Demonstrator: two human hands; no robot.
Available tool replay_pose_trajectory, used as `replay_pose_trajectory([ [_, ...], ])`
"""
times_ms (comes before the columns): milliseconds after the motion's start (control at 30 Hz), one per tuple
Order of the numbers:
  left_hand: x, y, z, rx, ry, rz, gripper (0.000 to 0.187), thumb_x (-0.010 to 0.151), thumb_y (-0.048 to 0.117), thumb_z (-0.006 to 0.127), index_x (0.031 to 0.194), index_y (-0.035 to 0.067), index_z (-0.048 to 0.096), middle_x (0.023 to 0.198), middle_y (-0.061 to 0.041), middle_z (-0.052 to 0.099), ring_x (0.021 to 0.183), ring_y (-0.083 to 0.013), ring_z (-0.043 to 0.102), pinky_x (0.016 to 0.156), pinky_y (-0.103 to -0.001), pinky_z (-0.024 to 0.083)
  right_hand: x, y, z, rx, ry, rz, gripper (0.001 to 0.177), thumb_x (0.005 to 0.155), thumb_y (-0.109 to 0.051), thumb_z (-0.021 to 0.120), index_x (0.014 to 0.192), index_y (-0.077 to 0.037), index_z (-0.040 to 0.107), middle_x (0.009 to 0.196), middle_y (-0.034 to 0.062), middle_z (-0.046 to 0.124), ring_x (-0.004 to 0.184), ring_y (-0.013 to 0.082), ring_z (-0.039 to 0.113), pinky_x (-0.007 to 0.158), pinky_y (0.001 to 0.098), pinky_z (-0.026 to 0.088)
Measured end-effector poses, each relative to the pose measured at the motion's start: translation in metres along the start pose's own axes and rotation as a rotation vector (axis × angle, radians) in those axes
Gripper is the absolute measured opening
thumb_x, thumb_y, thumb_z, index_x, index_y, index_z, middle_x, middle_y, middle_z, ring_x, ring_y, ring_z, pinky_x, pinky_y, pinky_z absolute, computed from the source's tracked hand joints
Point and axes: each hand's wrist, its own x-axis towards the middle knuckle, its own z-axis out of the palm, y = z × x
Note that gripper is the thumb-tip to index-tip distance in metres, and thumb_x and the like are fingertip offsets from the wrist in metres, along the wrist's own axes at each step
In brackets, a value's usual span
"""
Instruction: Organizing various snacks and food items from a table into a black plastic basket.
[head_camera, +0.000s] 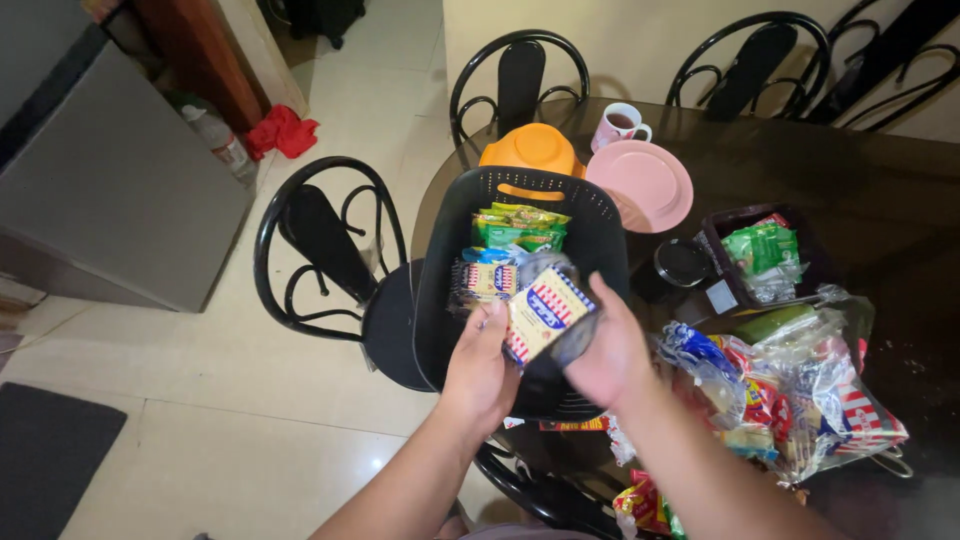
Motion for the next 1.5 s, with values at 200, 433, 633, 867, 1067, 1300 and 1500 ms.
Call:
replay_pose_trajectory([
  [200, 0.038, -0.014, -0.026, 0.542, 0.014, 0.209, 0.018, 0.106, 0.023, 0.053, 0.11, 0.007, 0.058, 0.083, -0.001, 0.061, 0.072, -0.0061, 0.056, 0.064, -0.024, 0.049, -0.018, 0.019, 0.02, -0.171, 0.065, 0.004, 0.041, 0.095, -0.029, 0.055, 0.132, -0.01, 0.061, 0.121, 0.0044, 0.074, 0.11, 0.0173, 0.071, 0.097, 0.0354, 0.053],
  [433, 0.067, 0.01, -0.038, 0.977, -0.222, 0.201, 0.038, 0.087, 0.01, 0.076, 0.121, 0.008, 0.06, 0.097, -0.004, 0.07, 0.088, -0.0105, 0.067, 0.078, -0.027, 0.056, 0.016, -0.023, -0.018, -0.702, 0.162, -0.201, 0.032, 0.087, -0.011, 0.077, 0.117, -0.006, 0.065, 0.1, 0.0065, 0.072, 0.085, 0.014, 0.07, 0.071, 0.0303, 0.057],
  [633, 0.131, -0.028, -0.091, 1.662, 0.067, 0.079, 0.038, 0.073, 0.019, 0.087, 0.108, 0.012, 0.074, 0.103, -0.014, 0.077, 0.098, -0.0263, 0.074, 0.088, -0.036, 0.057, 0.047, -0.054, -0.064, -1.473, 0.408, -0.83, 0.032, 0.093, -0.025, 0.084, 0.112, -0.004, 0.067, 0.101, 0.0115, 0.073, 0.092, 0.0248, 0.072, 0.082, 0.0378, 0.055],
  [867, 0.184, -0.08, -0.115, 1.936, 0.025, 0.02, 0.026, 0.078, 0.02, 0.079, 0.104, 0.016, 0.076, 0.11, -0.015, 0.075, 0.107, -0.0338, 0.07, 0.094, -0.043, 0.056, 0.058, -0.04, -0.098, -1.789, 0.285, -1.065, 0.035, 0.083, -0.014, 0.08, 0.112, -0.005, 0.062, 0.118, 0.0186, 0.06, 0.112, 0.0416, 0.059, 0.098, 0.0493, 0.049],
  [1067, 0.209, -0.11, -0.151, 1.949, 0.08, 0.003, 0.022, 0.092, 0.017, 0.066, 0.111, 0.008, 0.073, 0.113, -0.02, 0.073, 0.112, -0.0383, 0.069, 0.097, -0.047, 0.054, 0.043, -0.042, -0.084, -2.036, 0.376, -1.045, 0.036, 0.078, -0.019, 0.082, 0.11, -0.012, 0.067, 0.123, 0.0137, 0.058, 0.116, 0.0395, 0.054, 0.098, 0.0523, 0.046],
  [1300, 0.189, -0.069, -0.141, 1.89, -0.07, 0.101, 0.033, 0.086, 0.014, 0.069, 0.119, 0.011, 0.073, 0.115, -0.017, 0.075, 0.11, -0.0329, 0.071, 0.098, -0.04, 0.055, 0.047, -0.045, -0.053, -2.264, 0.109, -0.936, 0.044, 0.074, -0.02, 0.08, 0.115, -0.014, 0.067, 0.12, 0.0079, 0.061, 0.12, 0.0319, 0.053, 0.098, 0.0514, 0.043],
  [1500, 0.102, 0.02, -0.024, 0.666, -0.111, -0.492, 0.035, 0.09, 0.031, 0.069, 0.121, 0.015, 0.064, 0.11, -0.003, 0.076, 0.106, -0.0225, 0.073, 0.088, -0.038, 0.058, 0.055, -0.019, -0.042, -1.821, -0.076, -0.62, 0.052, 0.085, -0.014, 0.074, 0.133, -0.007, 0.056, 0.121, 0.014, 0.063, 0.113, 0.0395, 0.063, 0.096, 0.0478, 0.052],
])
